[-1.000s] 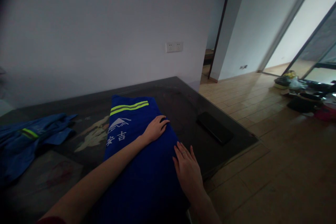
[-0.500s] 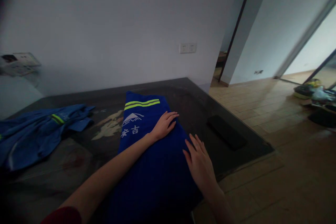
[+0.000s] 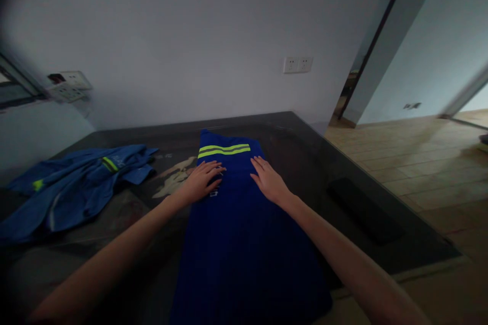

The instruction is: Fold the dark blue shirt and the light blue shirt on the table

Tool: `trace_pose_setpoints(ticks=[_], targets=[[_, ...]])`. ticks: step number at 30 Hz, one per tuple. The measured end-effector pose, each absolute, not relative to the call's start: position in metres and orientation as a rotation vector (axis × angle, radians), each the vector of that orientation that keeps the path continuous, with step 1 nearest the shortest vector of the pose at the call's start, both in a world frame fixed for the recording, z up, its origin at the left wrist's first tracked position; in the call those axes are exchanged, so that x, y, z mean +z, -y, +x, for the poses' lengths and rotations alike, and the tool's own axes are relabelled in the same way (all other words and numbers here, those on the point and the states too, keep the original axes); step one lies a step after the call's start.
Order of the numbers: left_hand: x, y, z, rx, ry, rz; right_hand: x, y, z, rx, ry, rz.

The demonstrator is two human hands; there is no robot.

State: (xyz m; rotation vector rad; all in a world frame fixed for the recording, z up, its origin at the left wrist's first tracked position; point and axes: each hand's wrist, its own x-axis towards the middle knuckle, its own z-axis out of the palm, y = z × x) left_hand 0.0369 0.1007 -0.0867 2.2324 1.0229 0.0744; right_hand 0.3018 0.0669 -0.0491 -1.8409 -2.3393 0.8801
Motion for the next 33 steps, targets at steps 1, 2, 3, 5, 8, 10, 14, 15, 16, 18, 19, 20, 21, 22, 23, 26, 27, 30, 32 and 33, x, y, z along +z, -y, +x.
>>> trace_pose_setpoints(ticks=[1, 2, 3, 5, 8, 10, 14, 15, 16, 18, 19, 20, 21, 22, 23, 26, 27, 30, 32, 33], targets=[[-0.097, -0.104, 0.037, 0.043, -1.047, 2.234, -0.063, -0.075, 0.303, 0.901, 2.358, -1.836], [-0.106, -0.106, 0.037, 0.01, -1.05, 2.236, -0.075, -0.081, 0.306, 0.916, 2.373, -1.837], [-0.113, -0.106, 0.038, -0.018, -1.04, 2.236, -0.085, -0.085, 0.31, 0.924, 2.388, -1.845], [-0.125, -0.103, 0.041, -0.043, -1.016, 2.236, -0.099, -0.087, 0.32, 0.93, 2.416, -1.87], [-0.136, -0.095, 0.041, -0.02, -0.996, 2.239, -0.11, -0.083, 0.335, 0.964, 2.462, -1.874], [-0.141, -0.092, 0.039, -0.009, -0.997, 2.236, -0.113, -0.079, 0.342, 1.01, 2.49, -1.858], [-0.147, -0.091, 0.037, -0.027, -1.016, 2.234, -0.114, -0.08, 0.347, 1.102, 2.55, -1.846], [-0.147, -0.091, 0.037, -0.029, -1.021, 2.235, -0.114, -0.081, 0.347, 1.119, 2.561, -1.847], [-0.147, -0.092, 0.037, -0.029, -1.026, 2.234, -0.114, -0.082, 0.348, 1.131, 2.571, -1.85], [-0.145, -0.093, 0.038, -0.032, -1.031, 2.227, -0.114, -0.083, 0.347, 1.14, 2.582, -1.854], [-0.144, -0.093, 0.038, -0.036, -1.031, 2.22, -0.115, -0.083, 0.347, 1.137, 2.584, -1.856], [-0.143, -0.093, 0.039, -0.038, -1.03, 2.212, -0.115, -0.083, 0.347, 1.133, 2.584, -1.859], [-0.142, -0.093, 0.039, -0.038, -1.028, 2.203, -0.115, -0.082, 0.346, 1.128, 2.582, -1.862], [-0.142, -0.093, 0.038, -0.033, -1.025, 2.193, -0.115, -0.082, 0.346, 1.125, 2.58, -1.864], [-0.141, -0.094, 0.038, -0.023, -1.023, 2.182, -0.115, -0.081, 0.345, 1.123, 2.577, -1.867], [-0.137, -0.096, 0.035, 0.034, -1.033, 2.154, -0.111, -0.082, 0.347, 1.106, 2.561, -1.877], [-0.134, -0.097, 0.035, 0.06, -1.04, 2.151, -0.109, -0.083, 0.348, 1.092, 2.552, -1.877], [-0.115, -0.098, 0.037, 0.124, -1.025, 2.153, -0.097, -0.093, 0.35, 0.987, 2.452, -1.906], [-0.096, -0.095, 0.044, 0.136, -0.958, 2.138, -0.088, -0.104, 0.345, 0.882, 2.328, -1.953], [-0.087, -0.091, 0.048, 0.135, -0.907, 2.127, -0.085, -0.11, 0.34, 0.84, 2.276, -1.964]])
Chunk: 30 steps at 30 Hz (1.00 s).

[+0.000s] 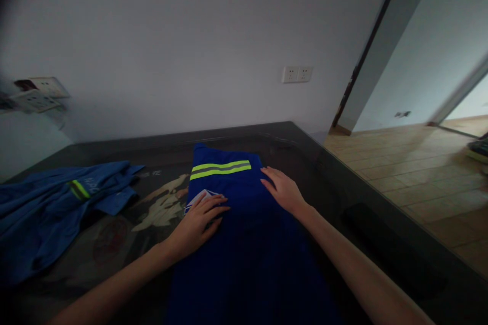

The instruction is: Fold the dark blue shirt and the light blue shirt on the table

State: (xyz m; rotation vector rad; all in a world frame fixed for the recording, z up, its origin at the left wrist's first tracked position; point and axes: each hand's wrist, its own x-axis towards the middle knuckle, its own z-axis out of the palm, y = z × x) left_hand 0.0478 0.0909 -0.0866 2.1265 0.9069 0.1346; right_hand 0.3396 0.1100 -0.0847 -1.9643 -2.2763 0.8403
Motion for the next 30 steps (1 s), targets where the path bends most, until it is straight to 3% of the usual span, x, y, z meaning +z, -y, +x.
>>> trace_pose_setpoints(ticks=[6, 11, 17, 24, 30], targets=[[-0.065, -0.057, 0.067, 0.092, -0.531, 2.112, -0.108, -0.138, 0.302, 0.93, 2.447, -1.771], [-0.076, -0.051, 0.066, 0.07, -0.475, 2.102, -0.155, -0.135, 0.315, 1.009, 2.621, -1.837], [-0.074, -0.05, 0.066, 0.094, -0.484, 2.101, -0.166, -0.13, 0.326, 1.024, 2.617, -1.851], [-0.082, -0.08, 0.056, 0.204, -0.814, 2.147, -0.159, -0.134, 0.323, 1.036, 2.634, -1.887], [-0.166, -0.179, 0.051, 0.134, -1.408, 2.136, -0.146, -0.171, 0.301, 0.894, 2.496, -2.002]])
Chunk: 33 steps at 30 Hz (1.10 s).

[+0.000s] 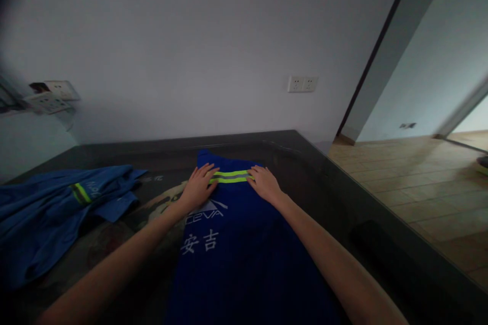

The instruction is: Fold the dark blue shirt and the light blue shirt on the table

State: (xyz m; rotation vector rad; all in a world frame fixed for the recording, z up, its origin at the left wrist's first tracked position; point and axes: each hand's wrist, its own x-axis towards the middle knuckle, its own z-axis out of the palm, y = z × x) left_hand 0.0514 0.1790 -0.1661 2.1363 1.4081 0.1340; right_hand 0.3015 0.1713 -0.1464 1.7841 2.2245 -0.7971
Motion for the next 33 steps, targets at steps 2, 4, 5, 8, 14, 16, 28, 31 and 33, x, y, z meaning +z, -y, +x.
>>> trace_pose_setpoints(ticks=[2, 4, 5, 8, 14, 16, 28, 31, 33], targets=[[-0.194, -0.203, 0.057, 0.041, -1.53, 2.077, -0.15, -0.186, 0.29, -0.802, -2.201, 1.873], [-0.214, -0.214, 0.065, -0.048, -1.554, 2.023, -0.161, -0.195, 0.284, -0.812, -2.144, 1.916], [-0.222, -0.216, 0.069, -0.093, -1.543, 1.999, -0.168, -0.196, 0.284, -0.817, -2.104, 1.917], [-0.239, -0.208, 0.079, -0.172, -1.496, 1.998, -0.192, -0.191, 0.294, -0.838, -1.999, 1.884], [-0.255, -0.193, 0.08, -0.142, -1.478, 2.065, -0.219, -0.176, 0.316, -0.841, -1.997, 1.852], [-0.256, -0.194, 0.08, -0.093, -1.48, 2.033, -0.22, -0.176, 0.316, -0.834, -1.993, 1.856], [-0.281, -0.307, 0.018, 0.077, -1.735, 1.718, -0.221, -0.177, 0.313, -0.771, -2.011, 1.885], [-0.298, -0.325, 0.013, 0.031, -1.554, 1.747, -0.22, -0.177, 0.313, -0.78, -2.011, 1.893], [-0.309, -0.328, 0.016, 0.034, -1.48, 1.778, -0.22, -0.178, 0.312, -0.777, -2.012, 1.898]])
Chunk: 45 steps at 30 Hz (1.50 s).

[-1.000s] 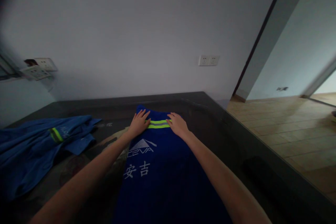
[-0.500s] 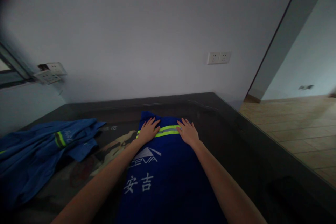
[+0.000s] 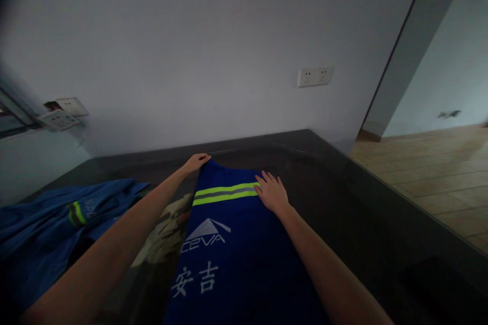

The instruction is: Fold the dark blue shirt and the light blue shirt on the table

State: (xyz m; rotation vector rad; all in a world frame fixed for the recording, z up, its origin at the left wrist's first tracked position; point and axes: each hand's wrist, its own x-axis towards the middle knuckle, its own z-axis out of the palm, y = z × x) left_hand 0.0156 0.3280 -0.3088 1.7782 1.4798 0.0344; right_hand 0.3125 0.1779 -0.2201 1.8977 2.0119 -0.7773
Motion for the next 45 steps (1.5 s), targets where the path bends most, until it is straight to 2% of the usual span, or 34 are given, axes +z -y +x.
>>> trace_pose_setpoints(ticks=[12, 21, 25, 30, 39, 45], targets=[[-0.346, -0.304, 0.029, -0.168, -1.439, 2.0, -0.213, -0.179, 0.31, -0.767, -1.995, 1.902], [-0.32, -0.296, 0.035, -0.099, -1.567, 2.064, -0.214, -0.179, 0.311, -0.76, -2.001, 1.902], [-0.308, -0.275, 0.05, -0.092, -1.459, 2.06, -0.215, -0.179, 0.31, -0.759, -2.01, 1.903], [-0.308, -0.243, 0.069, -0.219, -1.358, 2.011, -0.215, -0.178, 0.311, -0.775, -1.997, 1.904], [-0.301, -0.233, 0.072, -0.336, -1.522, 2.027, -0.215, -0.179, 0.311, -0.782, -1.977, 1.898], [-0.302, -0.239, 0.072, -0.281, -1.527, 1.924, -0.213, -0.179, 0.31, -0.771, -1.968, 1.899]])
